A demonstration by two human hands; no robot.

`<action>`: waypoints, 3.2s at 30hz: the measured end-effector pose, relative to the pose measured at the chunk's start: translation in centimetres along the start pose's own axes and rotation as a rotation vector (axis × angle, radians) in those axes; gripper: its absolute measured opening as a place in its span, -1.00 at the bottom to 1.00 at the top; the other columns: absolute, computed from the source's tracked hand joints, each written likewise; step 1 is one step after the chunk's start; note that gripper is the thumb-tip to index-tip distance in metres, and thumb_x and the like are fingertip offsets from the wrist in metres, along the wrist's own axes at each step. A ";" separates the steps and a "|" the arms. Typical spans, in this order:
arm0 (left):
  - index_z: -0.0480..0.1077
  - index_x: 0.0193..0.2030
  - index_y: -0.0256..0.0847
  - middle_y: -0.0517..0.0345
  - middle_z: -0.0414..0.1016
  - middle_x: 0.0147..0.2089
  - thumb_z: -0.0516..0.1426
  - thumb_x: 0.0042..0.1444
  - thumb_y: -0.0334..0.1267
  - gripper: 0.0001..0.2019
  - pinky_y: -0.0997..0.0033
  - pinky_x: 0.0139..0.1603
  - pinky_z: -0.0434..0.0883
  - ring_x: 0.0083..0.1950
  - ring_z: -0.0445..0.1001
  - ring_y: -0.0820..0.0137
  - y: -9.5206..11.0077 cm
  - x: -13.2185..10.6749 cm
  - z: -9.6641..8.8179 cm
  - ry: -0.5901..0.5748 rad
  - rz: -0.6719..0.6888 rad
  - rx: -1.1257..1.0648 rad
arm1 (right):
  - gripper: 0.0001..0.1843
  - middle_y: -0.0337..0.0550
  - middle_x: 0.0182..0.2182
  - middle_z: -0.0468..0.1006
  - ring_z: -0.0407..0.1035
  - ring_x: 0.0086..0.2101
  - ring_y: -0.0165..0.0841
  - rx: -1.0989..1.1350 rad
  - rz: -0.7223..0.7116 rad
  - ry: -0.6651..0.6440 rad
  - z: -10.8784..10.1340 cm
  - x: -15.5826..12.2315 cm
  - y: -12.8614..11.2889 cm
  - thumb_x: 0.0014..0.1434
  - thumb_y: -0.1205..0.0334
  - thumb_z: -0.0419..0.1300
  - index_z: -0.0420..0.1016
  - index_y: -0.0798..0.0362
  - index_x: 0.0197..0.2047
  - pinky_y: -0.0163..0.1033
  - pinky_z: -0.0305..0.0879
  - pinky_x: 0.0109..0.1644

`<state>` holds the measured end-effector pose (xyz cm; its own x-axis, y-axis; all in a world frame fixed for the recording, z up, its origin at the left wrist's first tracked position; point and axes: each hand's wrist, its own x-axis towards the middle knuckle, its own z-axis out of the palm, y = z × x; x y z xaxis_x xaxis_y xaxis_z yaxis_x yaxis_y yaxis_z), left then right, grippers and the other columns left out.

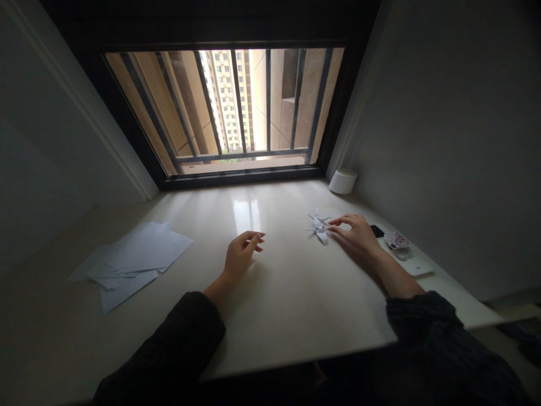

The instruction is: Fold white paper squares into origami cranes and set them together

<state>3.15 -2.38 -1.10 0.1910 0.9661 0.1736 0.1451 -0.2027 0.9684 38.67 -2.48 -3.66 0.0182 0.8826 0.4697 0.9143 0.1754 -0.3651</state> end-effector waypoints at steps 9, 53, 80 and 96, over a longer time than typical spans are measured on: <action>0.49 -0.20 -0.23 0.09 0.53 -0.31 0.05 0.16 -0.06 -0.69 0.42 -0.32 0.43 -0.40 0.51 0.41 0.1 -0.1 -0.8 0.037 0.082 0.082 | -0.68 -0.11 -0.39 0.57 0.36 -0.32 -0.23 0.114 -0.036 0.332 -1.8 -0.1 -7.5 0.16 -0.04 0.15 0.58 0.01 -0.32 -0.12 0.26 -0.17; 0.45 -0.30 -0.29 -0.01 0.51 -0.33 0.13 -0.03 0.19 -0.51 0.45 -0.40 0.36 -0.34 0.48 0.35 0.2 1.0 1.9 0.195 -0.207 -0.251 | -0.51 -0.17 -0.38 0.56 0.46 -0.36 -0.27 1.055 0.270 -0.030 7.5 0.7 -20.1 -0.08 -0.06 0.32 0.38 0.00 -0.14 -0.14 0.40 -0.24; 0.50 -0.15 -0.21 0.04 0.55 -0.22 0.32 -0.17 -0.08 -0.58 0.29 -0.14 0.43 -0.18 0.51 0.29 1.5 1.1 -0.9 0.045 -0.109 -0.155 | -0.66 -0.18 -0.38 0.60 0.48 -0.35 -0.25 0.814 0.103 -0.033 5.8 1.6 -18.3 0.09 0.06 0.19 0.50 -0.04 -0.07 -0.15 0.38 -0.21; 0.53 -0.23 -0.25 0.08 0.56 -0.39 0.32 -0.18 -0.07 -0.62 0.47 -0.44 0.34 -0.40 0.47 0.39 0.5 1.1 0.1 0.224 -0.082 -0.195 | -0.66 -0.14 -0.37 0.63 0.47 -0.39 -0.29 0.874 0.118 0.036 6.1 1.0 -19.2 0.09 0.03 0.21 0.59 0.00 -0.12 -0.23 0.37 -0.31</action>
<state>3.50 -1.43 -0.47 -0.0357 0.9936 0.1073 -0.0415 -0.1088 0.9932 18.68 -2.35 -1.08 0.1192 0.9044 0.4097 0.2691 0.3678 -0.8901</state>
